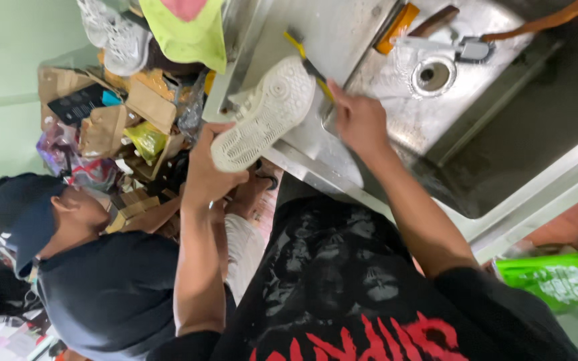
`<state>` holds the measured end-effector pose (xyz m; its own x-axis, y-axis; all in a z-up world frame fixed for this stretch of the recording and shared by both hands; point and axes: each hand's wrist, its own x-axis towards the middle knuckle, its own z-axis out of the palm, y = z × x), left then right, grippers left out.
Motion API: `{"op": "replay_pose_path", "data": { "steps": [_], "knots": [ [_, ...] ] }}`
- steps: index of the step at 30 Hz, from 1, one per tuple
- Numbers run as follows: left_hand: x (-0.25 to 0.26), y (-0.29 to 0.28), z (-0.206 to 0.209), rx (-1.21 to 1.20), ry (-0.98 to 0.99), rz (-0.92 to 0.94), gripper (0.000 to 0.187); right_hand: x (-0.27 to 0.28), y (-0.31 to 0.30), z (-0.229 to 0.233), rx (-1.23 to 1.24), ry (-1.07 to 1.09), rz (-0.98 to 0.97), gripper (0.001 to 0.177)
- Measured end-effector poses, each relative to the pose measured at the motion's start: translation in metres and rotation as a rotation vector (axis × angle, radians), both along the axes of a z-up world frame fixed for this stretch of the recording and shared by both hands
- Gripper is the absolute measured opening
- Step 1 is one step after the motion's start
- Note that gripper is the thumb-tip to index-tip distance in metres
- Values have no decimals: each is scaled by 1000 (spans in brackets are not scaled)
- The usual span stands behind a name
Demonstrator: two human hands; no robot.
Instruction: The person cleans the sole of a white shoe by scrubbing it with a brush at a sink, rinsing the shoe, and then wiping the surface with a cloth.
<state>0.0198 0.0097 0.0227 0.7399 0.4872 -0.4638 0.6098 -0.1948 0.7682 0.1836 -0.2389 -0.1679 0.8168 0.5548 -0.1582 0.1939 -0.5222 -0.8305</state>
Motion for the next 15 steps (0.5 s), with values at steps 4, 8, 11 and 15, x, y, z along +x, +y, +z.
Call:
{"op": "replay_pose_path", "data": {
  "steps": [4,8,11,15],
  "knots": [
    [4,2,1,76,54,-88,79,13,9,-11,-8,-126,75,61],
    [1,4,-6,-4,-18,0,84,8,-21,32,12,55,35,47],
    [3,6,-5,42,2,-47,85,13,1,-1,-1,-83,72,52],
    [4,-1,0,46,2,-37,82,24,15,-10,72,-31,15,51]
  ]
}}
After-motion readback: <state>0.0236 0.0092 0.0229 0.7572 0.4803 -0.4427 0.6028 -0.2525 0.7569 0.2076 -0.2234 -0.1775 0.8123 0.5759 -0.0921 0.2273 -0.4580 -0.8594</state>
